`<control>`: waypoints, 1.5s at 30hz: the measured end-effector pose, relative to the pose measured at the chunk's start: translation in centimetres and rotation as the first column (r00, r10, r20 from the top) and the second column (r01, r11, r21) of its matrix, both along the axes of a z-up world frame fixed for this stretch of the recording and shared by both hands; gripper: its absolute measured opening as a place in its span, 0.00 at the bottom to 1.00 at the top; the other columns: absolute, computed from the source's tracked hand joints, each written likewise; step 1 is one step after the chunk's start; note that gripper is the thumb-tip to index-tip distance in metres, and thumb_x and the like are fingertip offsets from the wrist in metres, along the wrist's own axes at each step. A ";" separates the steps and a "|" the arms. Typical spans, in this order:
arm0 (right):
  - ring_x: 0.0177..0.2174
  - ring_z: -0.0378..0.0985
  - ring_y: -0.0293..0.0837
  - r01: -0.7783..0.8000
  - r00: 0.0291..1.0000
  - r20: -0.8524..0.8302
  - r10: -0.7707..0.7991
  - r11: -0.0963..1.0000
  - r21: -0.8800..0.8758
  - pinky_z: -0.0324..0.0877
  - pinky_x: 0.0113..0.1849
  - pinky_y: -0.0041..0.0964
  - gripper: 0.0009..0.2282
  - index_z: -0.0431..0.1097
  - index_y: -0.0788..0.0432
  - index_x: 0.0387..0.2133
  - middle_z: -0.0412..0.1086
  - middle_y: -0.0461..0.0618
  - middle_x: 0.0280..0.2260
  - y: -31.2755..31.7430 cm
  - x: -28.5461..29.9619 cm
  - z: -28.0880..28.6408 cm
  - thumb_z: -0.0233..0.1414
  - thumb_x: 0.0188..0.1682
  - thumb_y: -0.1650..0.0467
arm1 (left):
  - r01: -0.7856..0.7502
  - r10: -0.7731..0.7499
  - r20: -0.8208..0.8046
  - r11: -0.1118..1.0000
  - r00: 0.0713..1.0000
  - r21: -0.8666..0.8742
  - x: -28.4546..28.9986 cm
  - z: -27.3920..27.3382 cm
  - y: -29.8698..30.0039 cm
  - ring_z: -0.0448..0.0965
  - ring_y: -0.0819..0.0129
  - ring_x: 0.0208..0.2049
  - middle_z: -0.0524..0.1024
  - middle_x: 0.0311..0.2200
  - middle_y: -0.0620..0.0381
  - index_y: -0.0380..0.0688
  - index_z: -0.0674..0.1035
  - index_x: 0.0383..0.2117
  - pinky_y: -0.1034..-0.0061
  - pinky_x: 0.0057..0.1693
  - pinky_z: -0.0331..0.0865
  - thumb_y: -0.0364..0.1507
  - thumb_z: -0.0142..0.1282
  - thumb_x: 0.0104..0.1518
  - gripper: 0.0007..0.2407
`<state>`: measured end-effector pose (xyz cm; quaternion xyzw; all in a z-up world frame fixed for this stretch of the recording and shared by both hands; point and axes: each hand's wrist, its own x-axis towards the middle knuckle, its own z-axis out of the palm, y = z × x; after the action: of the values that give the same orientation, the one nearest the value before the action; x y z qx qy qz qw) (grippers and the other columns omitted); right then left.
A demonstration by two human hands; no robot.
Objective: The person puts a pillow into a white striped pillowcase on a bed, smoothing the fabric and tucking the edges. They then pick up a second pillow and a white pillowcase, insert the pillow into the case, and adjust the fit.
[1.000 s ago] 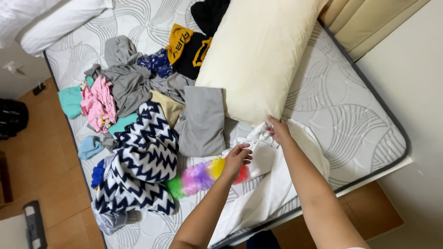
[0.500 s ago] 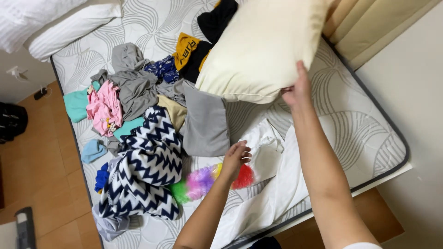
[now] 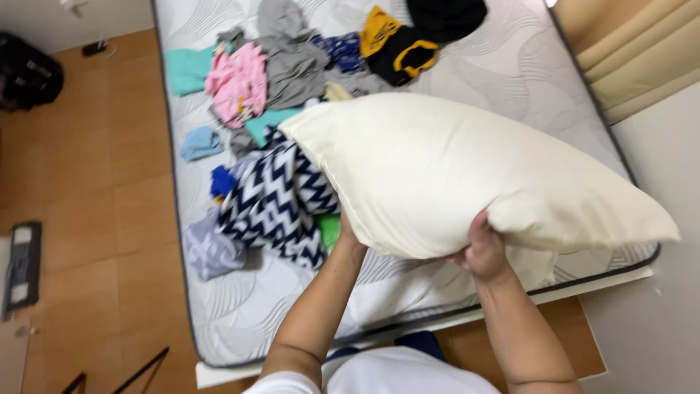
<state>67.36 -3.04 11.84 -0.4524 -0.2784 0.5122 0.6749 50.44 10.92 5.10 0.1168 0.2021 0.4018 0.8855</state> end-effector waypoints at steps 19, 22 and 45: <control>0.27 0.73 0.40 -0.513 0.616 0.056 0.786 0.454 -0.729 0.74 0.32 0.31 0.27 0.73 0.71 0.41 0.70 0.49 0.27 -2.4 -29.0 -29.5 0.51 0.58 0.53 | -0.451 0.313 -0.755 0.892 0.577 0.025 -41.6 -25.6 -2.3 0.53 0.44 0.40 0.61 0.60 0.18 0.37 0.74 0.65 0.50 0.47 0.45 0.37 0.45 0.73 0.20; 0.26 0.73 0.41 -0.471 0.677 0.040 0.735 0.474 -0.744 0.74 0.30 0.36 0.21 0.73 0.66 0.45 0.70 0.50 0.28 -2.6 -28.0 -36.0 0.52 0.56 0.58 | -0.408 0.576 -0.755 0.800 0.315 0.440 -40.0 -23.8 -3.9 0.72 0.59 0.59 0.75 0.56 0.52 0.42 0.73 0.57 0.67 0.63 0.64 0.34 0.47 0.66 0.16; 0.32 0.76 0.40 -0.258 0.921 -0.050 0.387 0.507 -0.822 0.72 0.31 0.37 0.14 0.70 0.55 0.51 0.74 0.45 0.40 -14.4 -0.6 -38.2 0.52 0.53 0.65 | 0.711 0.541 -0.795 0.670 -0.274 0.211 -13.2 -20.1 -12.2 0.63 0.43 0.65 0.65 0.61 0.37 0.45 0.76 0.55 0.50 0.67 0.60 0.42 0.57 0.60 0.20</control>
<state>66.73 -17.47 -26.33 -0.6861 -0.1369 0.6653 0.2606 37.24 -1.26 -14.97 0.7404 0.6242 0.0871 0.2338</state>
